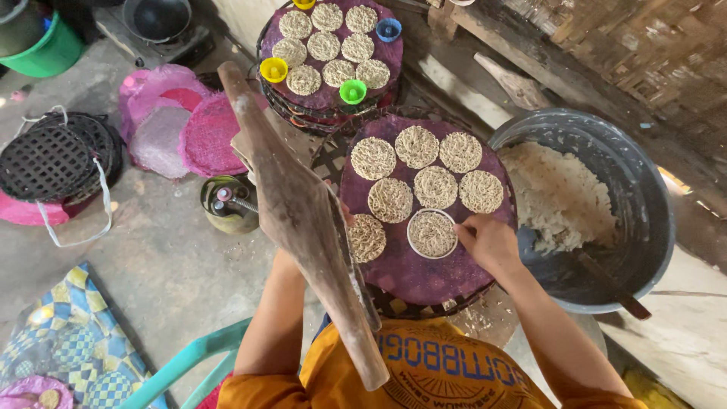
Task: The person scoops dough from a large basin into a wooden hand press, squeezes the press to extrude noodle-like strands onto round mesh trays, and uses a plastic ring to shape the discs. Filled trays are stacked aside and the press is refilled repeatedly.
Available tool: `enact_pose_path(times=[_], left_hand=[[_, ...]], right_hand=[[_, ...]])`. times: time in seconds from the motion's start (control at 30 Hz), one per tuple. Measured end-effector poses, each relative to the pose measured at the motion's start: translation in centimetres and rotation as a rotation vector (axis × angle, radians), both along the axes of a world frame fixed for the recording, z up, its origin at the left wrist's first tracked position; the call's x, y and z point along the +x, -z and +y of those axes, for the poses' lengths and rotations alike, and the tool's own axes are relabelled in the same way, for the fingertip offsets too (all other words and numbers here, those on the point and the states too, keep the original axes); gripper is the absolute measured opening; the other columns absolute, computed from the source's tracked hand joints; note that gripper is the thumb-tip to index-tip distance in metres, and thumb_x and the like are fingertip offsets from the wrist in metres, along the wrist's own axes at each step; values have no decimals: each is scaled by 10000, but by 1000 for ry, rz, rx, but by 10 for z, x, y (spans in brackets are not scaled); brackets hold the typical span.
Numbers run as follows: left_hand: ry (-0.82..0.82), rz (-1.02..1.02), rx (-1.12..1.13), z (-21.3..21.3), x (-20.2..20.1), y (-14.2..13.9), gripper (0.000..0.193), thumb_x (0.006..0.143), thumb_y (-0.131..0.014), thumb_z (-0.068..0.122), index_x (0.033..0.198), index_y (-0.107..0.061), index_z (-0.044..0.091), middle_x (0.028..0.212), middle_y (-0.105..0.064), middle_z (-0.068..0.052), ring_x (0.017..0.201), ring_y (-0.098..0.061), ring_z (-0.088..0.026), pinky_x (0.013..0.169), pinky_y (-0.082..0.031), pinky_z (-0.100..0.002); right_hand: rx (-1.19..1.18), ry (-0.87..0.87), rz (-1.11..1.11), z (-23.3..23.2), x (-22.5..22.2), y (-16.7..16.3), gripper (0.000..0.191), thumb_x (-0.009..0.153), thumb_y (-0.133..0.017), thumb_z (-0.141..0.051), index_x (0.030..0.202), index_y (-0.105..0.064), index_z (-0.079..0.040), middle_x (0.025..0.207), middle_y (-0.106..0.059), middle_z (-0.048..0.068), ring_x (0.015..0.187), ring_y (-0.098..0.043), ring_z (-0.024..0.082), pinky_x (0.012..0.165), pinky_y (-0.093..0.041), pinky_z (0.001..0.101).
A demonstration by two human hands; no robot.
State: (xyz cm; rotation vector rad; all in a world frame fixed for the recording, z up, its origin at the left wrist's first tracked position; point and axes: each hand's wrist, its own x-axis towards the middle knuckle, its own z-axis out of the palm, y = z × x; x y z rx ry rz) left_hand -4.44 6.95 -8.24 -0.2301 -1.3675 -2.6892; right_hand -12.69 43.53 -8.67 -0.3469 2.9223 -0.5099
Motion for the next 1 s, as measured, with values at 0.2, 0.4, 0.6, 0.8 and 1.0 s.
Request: enact_pose_path(times=[0.2, 0.4, 0.6, 0.8, 1.0], left_hand=[[-4, 19, 15, 2, 8, -3, 324, 986, -712, 211, 1222, -644, -1, 983, -713, -154, 875, -714, -267, 798, -602, -403], [-67, 15, 65, 6, 0, 11, 293, 1038, -660, 193, 1236, -615, -19, 931, -698, -169, 821, -698, -272, 744, -587, -418], [-140, -106, 73, 4, -9, 16, 272, 1071, -609, 173, 1239, -589, -40, 860, -687, -192, 755, -680, -276, 685, -568, -427], [-94, 83, 48, 2, 8, 8, 298, 1043, -619, 149, 1290, -554, -4, 957, -682, -146, 858, -694, -238, 770, -590, -411], [-137, 44, -21, 5, 5, 5, 338, 986, -665, 169, 1279, -573, 27, 940, -708, -137, 878, -705, -241, 822, -576, -405]], right_hand=[[-77, -33, 115, -6, 8, -2, 272, 891, -721, -365, 873, -768, -98, 849, -736, 115, 746, -714, 331, 673, -556, 464], [-162, 31, 195, -3, 24, -22, 250, 891, -737, -349, 880, -770, -102, 789, -727, 135, 687, -712, 300, 648, -556, 420], [-231, -120, -57, -28, 69, -18, 220, 850, -702, -321, 835, -749, -106, 869, -759, 77, 667, -729, 236, 612, -573, 371], [-193, -120, 18, -40, 78, -13, 220, 819, -745, -308, 780, -759, -92, 859, -743, 84, 735, -717, 307, 664, -557, 430], [-170, -68, 8, -47, 76, -22, 235, 828, -747, -324, 796, -761, -92, 862, -736, 94, 739, -717, 314, 672, -560, 429]])
